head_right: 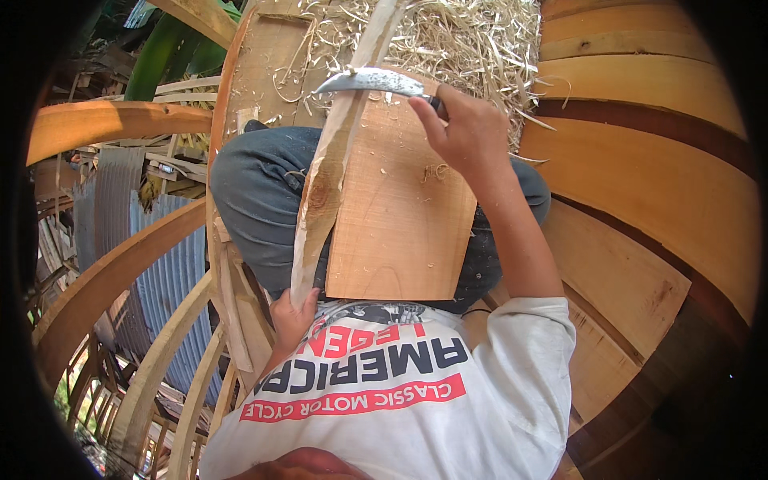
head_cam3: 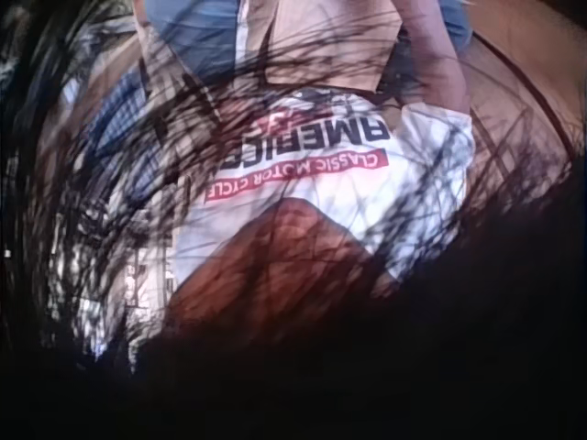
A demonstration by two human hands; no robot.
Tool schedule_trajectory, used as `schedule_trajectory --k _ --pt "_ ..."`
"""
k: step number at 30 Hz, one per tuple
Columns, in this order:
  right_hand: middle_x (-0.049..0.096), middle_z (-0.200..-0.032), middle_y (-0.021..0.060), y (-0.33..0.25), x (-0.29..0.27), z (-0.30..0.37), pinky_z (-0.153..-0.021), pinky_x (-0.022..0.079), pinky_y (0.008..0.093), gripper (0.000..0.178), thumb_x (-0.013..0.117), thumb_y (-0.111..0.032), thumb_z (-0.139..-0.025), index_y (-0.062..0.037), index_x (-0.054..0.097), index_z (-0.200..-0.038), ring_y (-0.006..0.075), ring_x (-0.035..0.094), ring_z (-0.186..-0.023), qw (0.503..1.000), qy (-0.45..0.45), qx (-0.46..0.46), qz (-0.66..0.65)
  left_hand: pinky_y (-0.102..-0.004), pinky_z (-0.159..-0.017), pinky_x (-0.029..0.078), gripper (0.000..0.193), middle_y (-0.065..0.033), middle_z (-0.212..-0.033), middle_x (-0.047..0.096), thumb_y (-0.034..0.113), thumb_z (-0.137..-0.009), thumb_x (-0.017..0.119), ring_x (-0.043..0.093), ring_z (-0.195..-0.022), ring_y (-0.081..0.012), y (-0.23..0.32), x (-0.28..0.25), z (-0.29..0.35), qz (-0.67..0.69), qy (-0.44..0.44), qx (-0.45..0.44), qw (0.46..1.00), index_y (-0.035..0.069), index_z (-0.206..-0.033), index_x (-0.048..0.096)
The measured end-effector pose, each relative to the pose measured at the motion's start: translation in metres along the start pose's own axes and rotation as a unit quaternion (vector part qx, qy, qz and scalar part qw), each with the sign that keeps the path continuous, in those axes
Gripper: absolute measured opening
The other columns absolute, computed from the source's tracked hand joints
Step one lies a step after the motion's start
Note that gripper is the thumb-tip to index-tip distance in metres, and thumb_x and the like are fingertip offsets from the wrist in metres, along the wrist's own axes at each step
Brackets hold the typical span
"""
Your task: The person sits cross-legged on a wooden platform and uses a curved knife to shave thin strips from a long piece of wood. The person holds the wood with one hand and repeatedly scrapes the surface with the knife, creating a pile of wood shavings.
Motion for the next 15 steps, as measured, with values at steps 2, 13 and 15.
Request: schedule_trajectory --k 2,13,15 --pt "0.051 -0.049 0.0081 -0.015 0.011 0.017 -0.042 0.041 0.0369 0.043 0.058 -0.042 -0.089 -0.0066 0.051 -0.066 0.0272 0.055 -0.043 0.998 -0.012 0.023 -0.054 -0.0370 -0.051 0.049 0.030 -0.0205 -0.064 0.062 0.022 -0.076 0.076 0.064 -0.058 -0.0352 -0.006 0.004 0.005 0.022 -0.010 -0.035 0.999 -0.003 -0.071 0.060" --pt "0.054 -0.051 0.0061 -0.007 0.022 0.017 -0.041 0.042 0.0337 0.042 0.061 -0.042 -0.087 -0.0088 0.051 -0.064 0.0236 0.055 -0.042 0.992 0.026 -0.109 -0.058 -0.0376 -0.050 0.048 0.026 -0.0189 -0.062 0.062 0.020 -0.077 0.075 0.064 -0.057 -0.0352 -0.008 0.006 0.008 0.007 0.012 -0.026 1.000 -0.002 -0.074 0.062" --pt "0.053 -0.050 0.0060 0.006 0.019 -0.003 -0.041 0.043 0.0338 0.041 0.060 -0.044 -0.087 -0.0094 0.052 -0.067 0.0235 0.056 -0.042 0.994 0.058 -0.037 -0.089 -0.0369 -0.050 0.048 0.025 -0.0173 -0.061 0.062 0.020 -0.077 0.075 0.064 -0.056 -0.0334 -0.008 0.006 0.009 0.023 0.006 -0.044 0.999 -0.002 -0.075 0.062"
Point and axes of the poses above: each hand's wrist, its own z-axis away from the middle knuckle, its own x-axis out of the palm, y = z × x, the point moved 1 cm from there along -z, towards the middle knuckle
